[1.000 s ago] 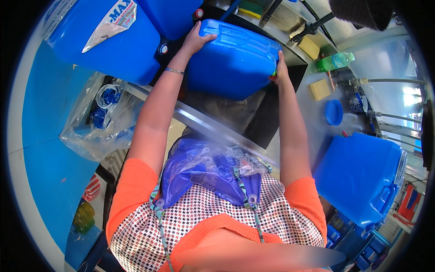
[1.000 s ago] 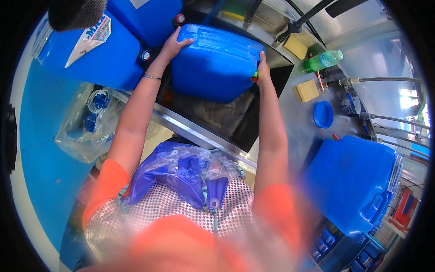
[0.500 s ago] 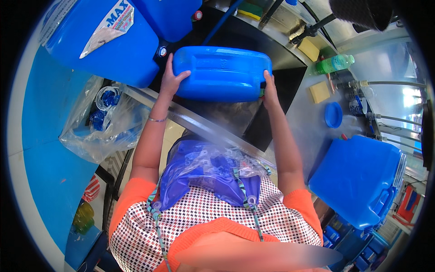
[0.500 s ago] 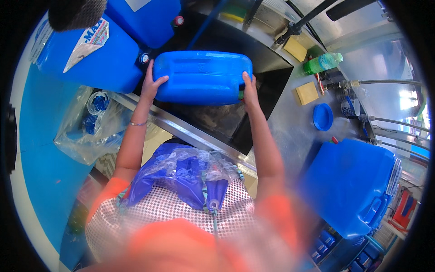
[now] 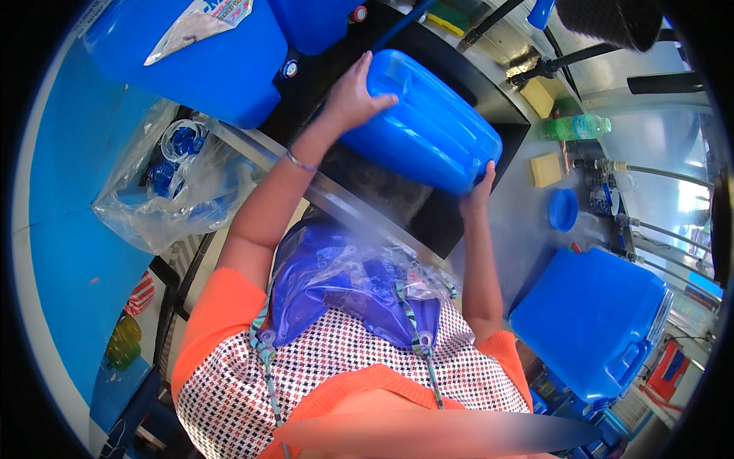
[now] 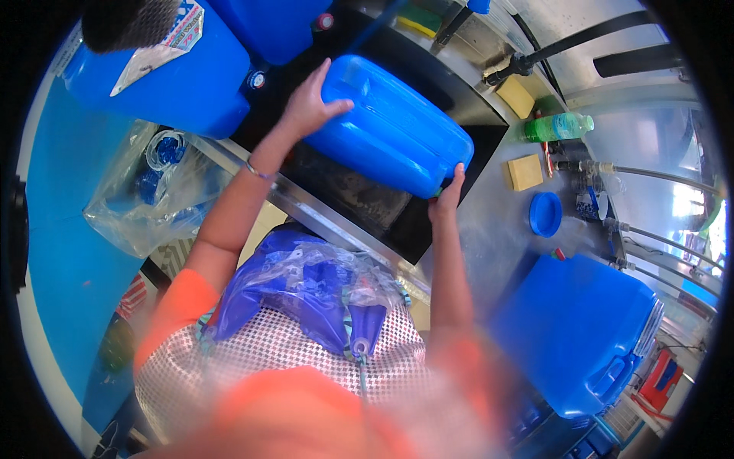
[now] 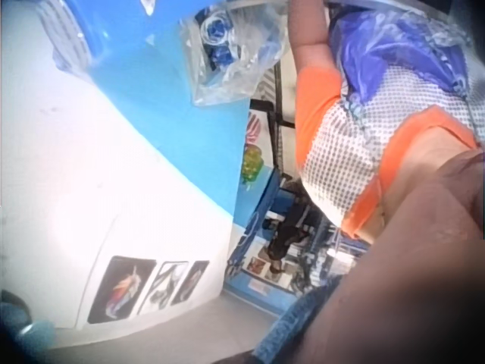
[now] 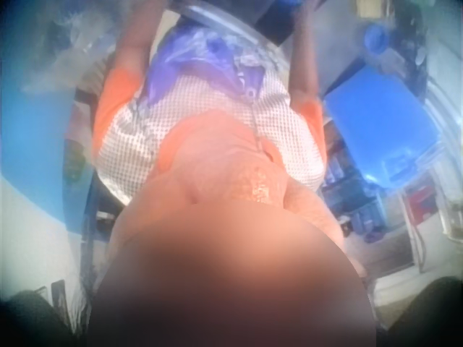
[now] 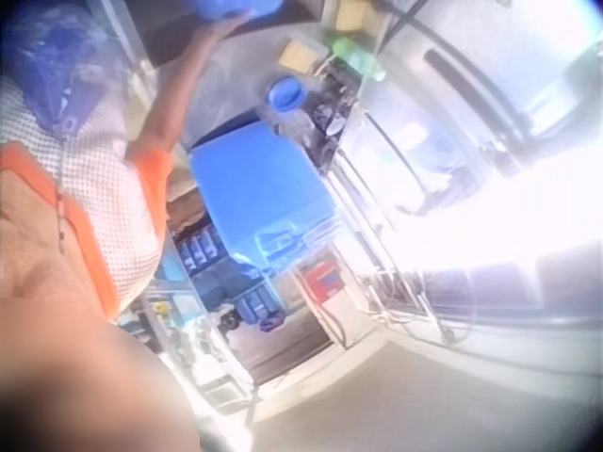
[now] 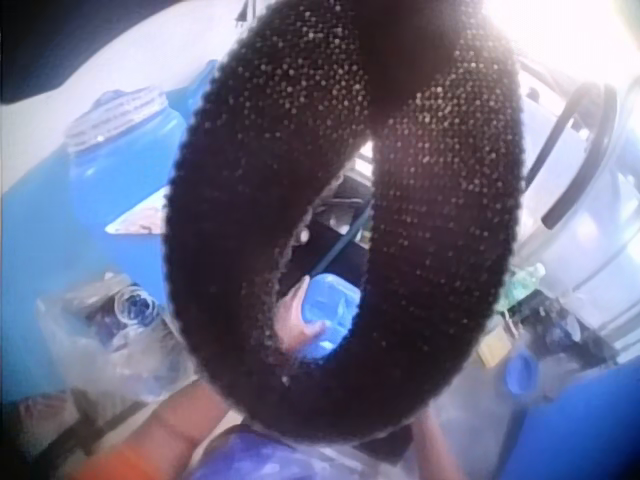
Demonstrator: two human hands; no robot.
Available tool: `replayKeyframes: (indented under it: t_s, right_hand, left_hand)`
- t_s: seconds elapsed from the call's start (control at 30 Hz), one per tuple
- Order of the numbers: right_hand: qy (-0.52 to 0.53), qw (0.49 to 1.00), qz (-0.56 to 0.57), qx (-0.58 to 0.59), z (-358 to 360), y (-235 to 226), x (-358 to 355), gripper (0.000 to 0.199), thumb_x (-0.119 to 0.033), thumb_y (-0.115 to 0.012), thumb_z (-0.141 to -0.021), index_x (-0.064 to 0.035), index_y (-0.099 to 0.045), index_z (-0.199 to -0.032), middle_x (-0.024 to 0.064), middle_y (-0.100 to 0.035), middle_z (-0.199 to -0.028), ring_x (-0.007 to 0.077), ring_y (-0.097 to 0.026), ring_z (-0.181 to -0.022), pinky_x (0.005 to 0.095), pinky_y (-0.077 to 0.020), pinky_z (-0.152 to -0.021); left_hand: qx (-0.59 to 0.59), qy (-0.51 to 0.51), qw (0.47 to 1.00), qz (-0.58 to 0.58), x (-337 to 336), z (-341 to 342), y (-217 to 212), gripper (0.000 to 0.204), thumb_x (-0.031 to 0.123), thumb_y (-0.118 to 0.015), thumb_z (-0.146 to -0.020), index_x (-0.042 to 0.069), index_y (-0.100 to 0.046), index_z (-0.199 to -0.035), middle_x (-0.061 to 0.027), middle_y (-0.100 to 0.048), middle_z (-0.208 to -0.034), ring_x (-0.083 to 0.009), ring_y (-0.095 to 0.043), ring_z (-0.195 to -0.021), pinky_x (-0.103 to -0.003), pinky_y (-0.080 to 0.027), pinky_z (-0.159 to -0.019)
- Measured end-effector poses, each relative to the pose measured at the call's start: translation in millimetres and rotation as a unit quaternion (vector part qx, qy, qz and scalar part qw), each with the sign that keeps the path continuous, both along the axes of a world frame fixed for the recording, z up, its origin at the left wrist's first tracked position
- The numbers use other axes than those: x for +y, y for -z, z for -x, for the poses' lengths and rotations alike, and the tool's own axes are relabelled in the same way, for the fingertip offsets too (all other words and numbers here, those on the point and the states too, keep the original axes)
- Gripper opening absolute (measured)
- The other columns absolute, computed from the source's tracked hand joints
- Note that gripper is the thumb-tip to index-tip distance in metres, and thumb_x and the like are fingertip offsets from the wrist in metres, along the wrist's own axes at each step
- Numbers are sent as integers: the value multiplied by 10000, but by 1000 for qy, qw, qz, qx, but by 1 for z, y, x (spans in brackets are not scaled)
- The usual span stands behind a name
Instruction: The person cleans a blue plastic jerrycan at a sink. They rinse the container with water, scrub the interior and exterior with a brush, and rinse again. The person also handles the container's cap and a plastic bag before placing the jerrycan aside.
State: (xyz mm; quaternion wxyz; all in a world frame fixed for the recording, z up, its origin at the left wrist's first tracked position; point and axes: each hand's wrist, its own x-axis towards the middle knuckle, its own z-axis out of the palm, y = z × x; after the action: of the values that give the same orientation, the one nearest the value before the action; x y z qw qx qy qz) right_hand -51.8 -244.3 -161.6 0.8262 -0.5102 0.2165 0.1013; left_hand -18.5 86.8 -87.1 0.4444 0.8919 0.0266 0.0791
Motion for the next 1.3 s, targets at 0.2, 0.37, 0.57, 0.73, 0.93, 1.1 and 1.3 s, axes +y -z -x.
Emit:
replayKeyframes:
  t_s: [0.2, 0.37, 0.57, 0.73, 0.93, 1.1, 1.3]
  right_hand:
    - [6, 1000, 19, 10, 2, -3, 16, 735, -660, -458, -917, -103, -402, -1393, 108, -516, -1350, 258, -579, -1140, 400, -529, -852]
    - [-22, 999, 11, 25, -9, -5, 20, 733, -643, -478, -918, -148, -303, -1429, 104, -482, -1356, 271, -567, -1145, 422, -529, -851]
    - [-31, 997, 55, 41, -16, -14, 37, 798, -628, -484, -919, -82, -282, -1464, 127, -453, -1414, 304, -517, -1244, 459, -461, -998]
    - [-44, 994, 101, 25, -26, -19, 45, 708, -644, -481, -914, -130, -353, -1384, 103, -521, -1221, 195, -587, -952, 337, -507, -679]
    - [-16, 997, 60, 40, -27, -18, 23, 606, -624, -479, -925, -142, -425, -1288, 96, -559, -1178, 238, -604, -1021, 392, -541, -757]
    - [-10, 1000, 20, 22, 2, -2, -15, 765, -645, -407, -941, -78, -344, -1450, 133, -471, -1413, 303, -527, -1240, 486, -460, -1001]
    - [38, 998, 43, 25, -4, 8, -26, 767, -689, -364, -932, -122, -360, -1449, 104, -502, -1389, 308, -538, -1211, 485, -481, -937]
  left_hand:
    - [-32, -3, 997, -74, 11, -9, 3, 998, 576, -741, -730, 42, -350, -1477, -238, -469, -1425, -381, -498, -1283, -456, -402, -1073]
    - [20, -3, 999, -25, 25, -7, 3, 978, 560, -744, -738, 38, -360, -1471, -236, -476, -1419, -382, -506, -1273, -455, -401, -1072]
    - [33, -31, 998, -43, 46, -4, -4, 981, 520, -757, -736, -7, -354, -1458, -263, -474, -1409, -376, -504, -1276, -430, -413, -1052]
    - [58, -103, 993, -18, 50, -1, -10, 978, 490, -775, -735, -31, -354, -1446, -269, -470, -1408, -371, -509, -1270, -436, -412, -1050]
    - [-15, -56, 994, -89, 34, 4, -6, 934, 484, -766, -737, 4, -381, -1441, -244, -482, -1408, -384, -514, -1264, -443, -413, -1058]
    - [-84, 11, 993, -86, -23, 5, -12, 977, 455, -781, -707, 8, -347, -1460, -233, -398, -1477, -389, -431, -1336, -446, -361, -1106]
    - [-31, 70, 992, -98, -54, -44, -10, 1061, 497, -796, -674, -12, -313, -1470, -247, -322, -1518, -396, -369, -1376, -440, -329, -1131]
